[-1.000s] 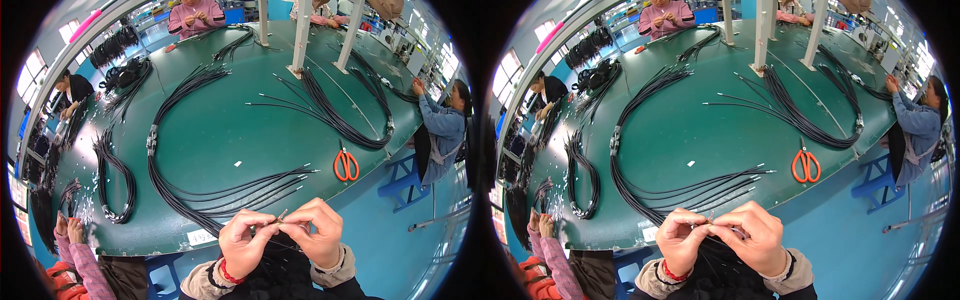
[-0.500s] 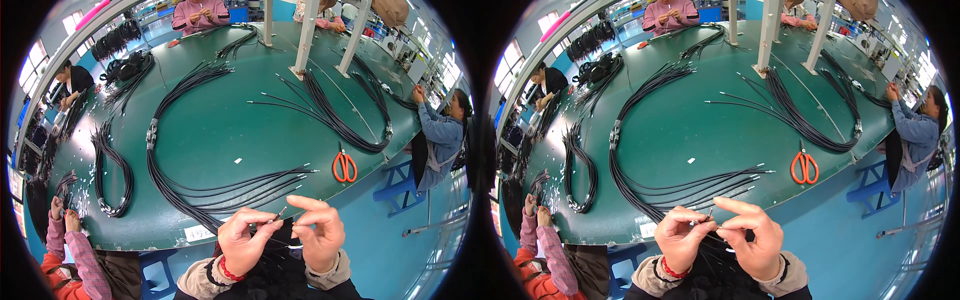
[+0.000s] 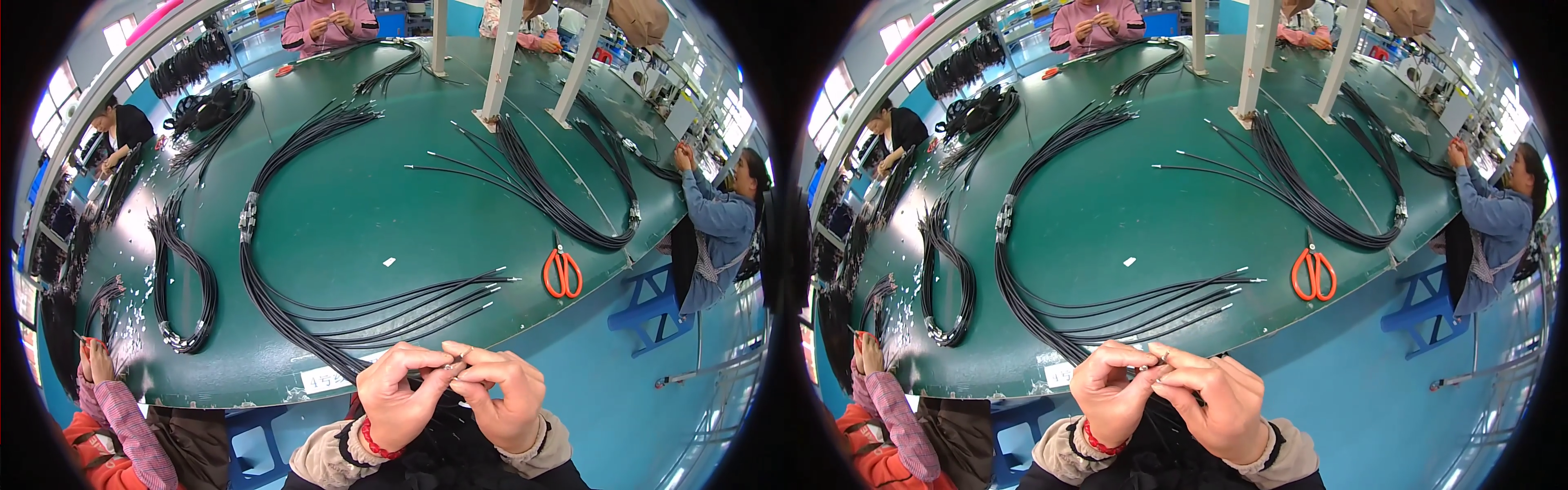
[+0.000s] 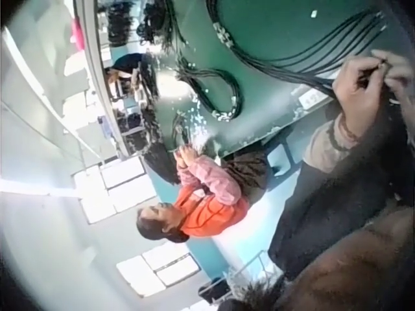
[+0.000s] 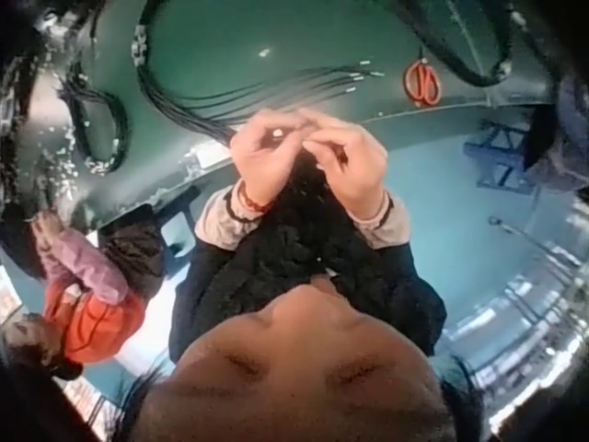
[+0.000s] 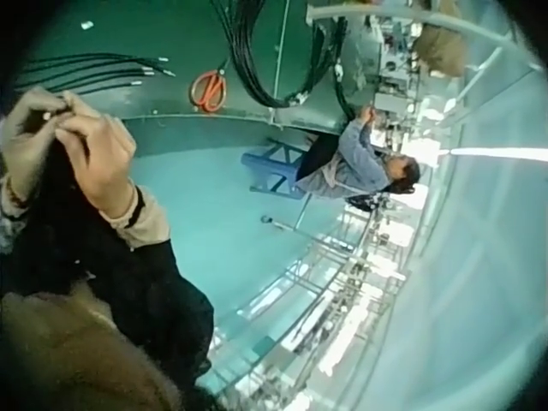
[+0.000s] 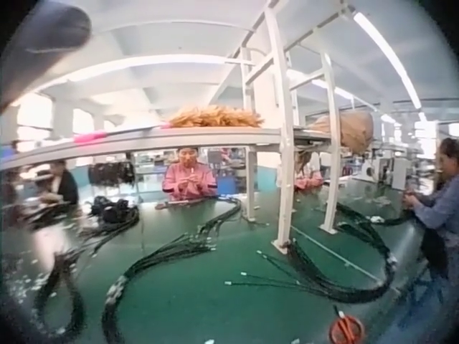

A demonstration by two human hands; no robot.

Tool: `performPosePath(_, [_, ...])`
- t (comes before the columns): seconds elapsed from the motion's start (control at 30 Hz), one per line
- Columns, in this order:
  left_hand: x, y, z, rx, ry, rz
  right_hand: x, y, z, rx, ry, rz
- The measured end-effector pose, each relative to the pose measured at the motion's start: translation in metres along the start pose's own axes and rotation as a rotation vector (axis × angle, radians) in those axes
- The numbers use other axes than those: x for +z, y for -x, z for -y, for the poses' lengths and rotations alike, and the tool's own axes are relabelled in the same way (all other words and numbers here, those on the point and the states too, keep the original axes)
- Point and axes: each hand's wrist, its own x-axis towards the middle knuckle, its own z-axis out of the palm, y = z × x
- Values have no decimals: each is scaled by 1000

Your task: The person picks up a bundle of cables and wraps a white adhesive strip around the end of a single wire by hand. After pressing the strip into place, they set the bundle back onto the table.

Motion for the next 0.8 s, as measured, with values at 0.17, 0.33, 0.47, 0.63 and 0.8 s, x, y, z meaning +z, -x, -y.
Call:
performPosePath(0.17, [3,-2,-4,-50,-7,-14,-1,1,10,92,0,-135])
performPosePath(0.33, [7,-4,5,39,17,-64,0,-2,12,0,143,-50])
performPosePath(0.47, [12,-5,0,-36,11,-2,-10,-1,6,-6,110,-46])
performPosePath(0.63, [39,-11,-31,-131,207,-99,-47,-26,27,155,-162,-187])
performPosePath(0.8, [48,-12,-67,-131,114,153,-85,-41,42,84,-296,-182])
